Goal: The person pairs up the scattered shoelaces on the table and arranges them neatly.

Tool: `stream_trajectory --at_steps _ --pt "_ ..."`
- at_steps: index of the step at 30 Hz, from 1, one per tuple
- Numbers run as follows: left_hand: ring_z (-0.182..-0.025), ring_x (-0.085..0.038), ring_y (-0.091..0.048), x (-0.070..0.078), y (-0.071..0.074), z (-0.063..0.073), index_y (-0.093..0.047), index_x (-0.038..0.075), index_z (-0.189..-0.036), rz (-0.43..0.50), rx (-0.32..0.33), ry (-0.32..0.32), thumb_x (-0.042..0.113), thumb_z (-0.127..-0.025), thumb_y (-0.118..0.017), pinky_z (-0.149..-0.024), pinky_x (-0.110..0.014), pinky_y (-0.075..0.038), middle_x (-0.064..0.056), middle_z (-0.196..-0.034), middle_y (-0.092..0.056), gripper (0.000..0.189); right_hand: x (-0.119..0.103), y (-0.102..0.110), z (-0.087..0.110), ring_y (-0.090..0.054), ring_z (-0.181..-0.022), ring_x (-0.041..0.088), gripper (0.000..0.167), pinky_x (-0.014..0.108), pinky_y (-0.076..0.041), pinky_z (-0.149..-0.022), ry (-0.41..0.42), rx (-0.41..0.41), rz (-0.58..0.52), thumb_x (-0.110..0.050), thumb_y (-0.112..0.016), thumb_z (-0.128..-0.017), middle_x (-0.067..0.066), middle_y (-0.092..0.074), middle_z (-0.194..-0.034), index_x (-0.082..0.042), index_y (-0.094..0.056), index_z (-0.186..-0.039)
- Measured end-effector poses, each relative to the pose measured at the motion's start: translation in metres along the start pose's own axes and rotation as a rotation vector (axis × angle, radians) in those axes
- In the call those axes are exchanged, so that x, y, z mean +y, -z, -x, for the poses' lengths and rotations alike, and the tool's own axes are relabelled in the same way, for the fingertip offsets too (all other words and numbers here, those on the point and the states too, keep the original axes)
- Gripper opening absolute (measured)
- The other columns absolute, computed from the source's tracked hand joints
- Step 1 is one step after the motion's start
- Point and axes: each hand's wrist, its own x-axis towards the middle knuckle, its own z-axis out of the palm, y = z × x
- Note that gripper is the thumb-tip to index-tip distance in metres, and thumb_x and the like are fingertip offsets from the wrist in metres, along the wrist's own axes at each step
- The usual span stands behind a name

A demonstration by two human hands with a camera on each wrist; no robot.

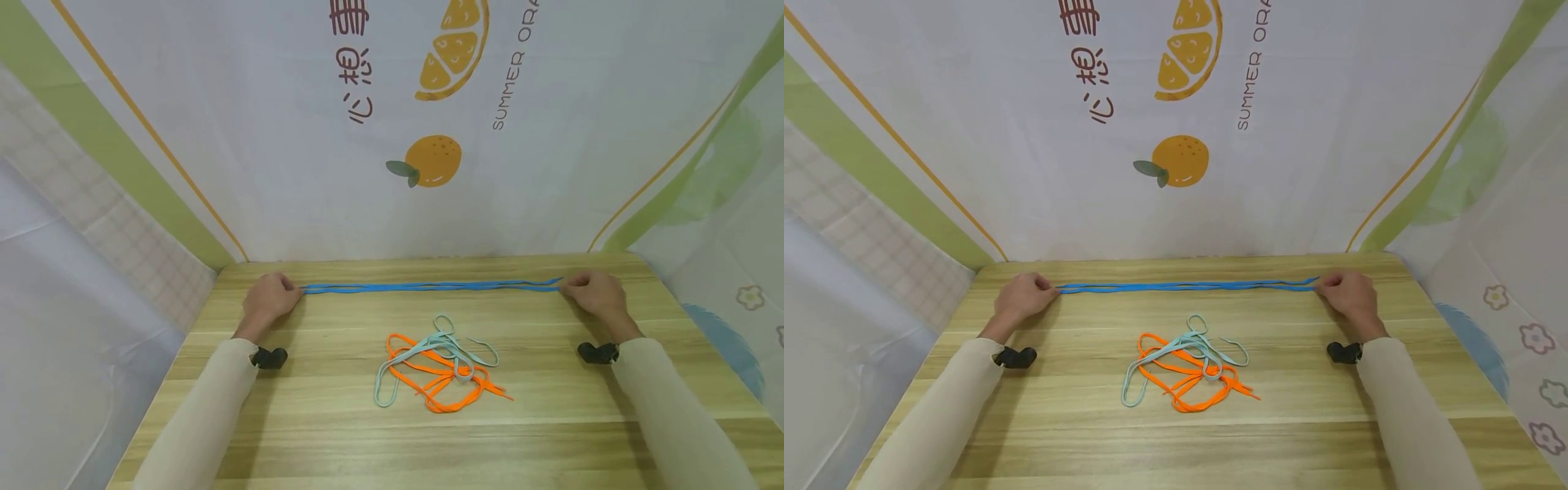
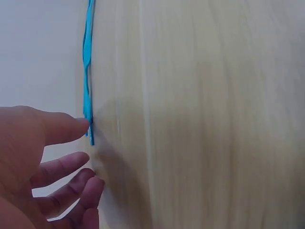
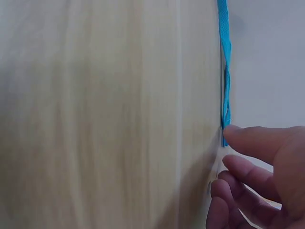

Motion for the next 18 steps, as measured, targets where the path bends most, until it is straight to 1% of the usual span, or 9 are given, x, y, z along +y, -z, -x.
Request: stream_trajectory --at_steps 2,3,4,8,12,15,18 --pt "-0.111 -0.044 -0.07 0.01 0.012 0.016 -0.074 0.002 -0.123 0.008 -0.014 0.002 0.04 -0.1 -0.071 -0.079 -0.054 -0.059 -0.022 -0.128 -0.073 0.045 0.001 0.003 0.003 -0.065 -0.112 0.056 0.043 0.064 -0.051 -0.091 -0.001 0.014 -0.006 -0.033 -0.073 -0.102 0.031 -0.074 -0.121 0.007 -0.076 -0.118" --pt "-0.113 -0.045 -0.069 0.011 0.015 0.02 -0.073 0.001 -0.126 0.007 -0.008 -0.002 0.039 -0.1 -0.07 -0.081 -0.055 -0.059 -0.023 -0.13 -0.072 0.046 0.001 0.004 0.005 -0.065 -0.111 0.056 0.043 0.063 -0.051 -0.09 0.001 0.023 -0.007 -0.033 -0.073 -0.102 0.031 -0.074 -0.121 0.007 -0.076 -0.118" --pt "-0.117 -0.047 -0.068 0.015 0.02 0.027 -0.071 -0.001 -0.13 0.009 -0.015 -0.005 0.037 -0.102 -0.069 -0.084 -0.057 -0.058 -0.025 -0.134 -0.07 0.047 0.001 0.005 0.007 -0.065 -0.111 0.056 0.042 0.063 -0.051 -0.089 0.003 0.035 -0.008 -0.032 -0.073 -0.102 0.031 -0.074 -0.12 0.007 -0.076 -0.118" --pt "-0.12 -0.049 -0.067 0.023 0.026 0.041 -0.07 -0.001 -0.135 0.04 -0.001 -0.031 0.036 -0.104 -0.067 -0.085 -0.059 -0.058 -0.026 -0.137 -0.069 0.048 -0.003 0.008 0.015 -0.067 -0.108 0.056 0.04 0.062 -0.052 -0.086 0.042 0.073 -0.026 -0.031 -0.073 -0.103 0.031 -0.075 -0.115 0.007 -0.078 -0.115" --pt "-0.121 -0.049 -0.067 0.033 0.03 0.056 -0.071 0.0 -0.137 0.083 0.02 -0.093 0.034 -0.106 -0.068 -0.083 -0.059 -0.058 -0.025 -0.139 -0.069 0.046 -0.014 0.01 0.024 -0.071 -0.097 0.051 0.035 0.057 -0.054 -0.08 0.108 0.103 -0.045 -0.026 -0.075 -0.103 0.027 -0.079 -0.105 0.007 -0.08 -0.111" --pt "-0.112 -0.044 -0.072 0.044 0.031 0.067 -0.073 0.0 -0.135 0.105 0.045 -0.149 0.031 -0.105 -0.07 -0.074 -0.052 -0.059 -0.024 -0.134 -0.072 0.043 -0.026 0.012 0.033 -0.074 -0.087 0.043 0.031 0.047 -0.055 -0.071 0.15 0.105 -0.063 -0.024 -0.075 -0.103 0.024 -0.08 -0.1 0.006 -0.082 -0.109" --pt "-0.098 -0.037 -0.076 0.058 0.032 0.078 -0.075 -0.001 -0.129 0.125 0.078 -0.211 0.029 -0.104 -0.073 -0.064 -0.044 -0.057 -0.022 -0.121 -0.076 0.039 -0.04 0.013 0.042 -0.075 -0.083 0.035 0.029 0.038 -0.054 -0.064 0.177 0.104 -0.091 -0.023 -0.076 -0.103 0.022 -0.08 -0.101 0.004 -0.082 -0.11"
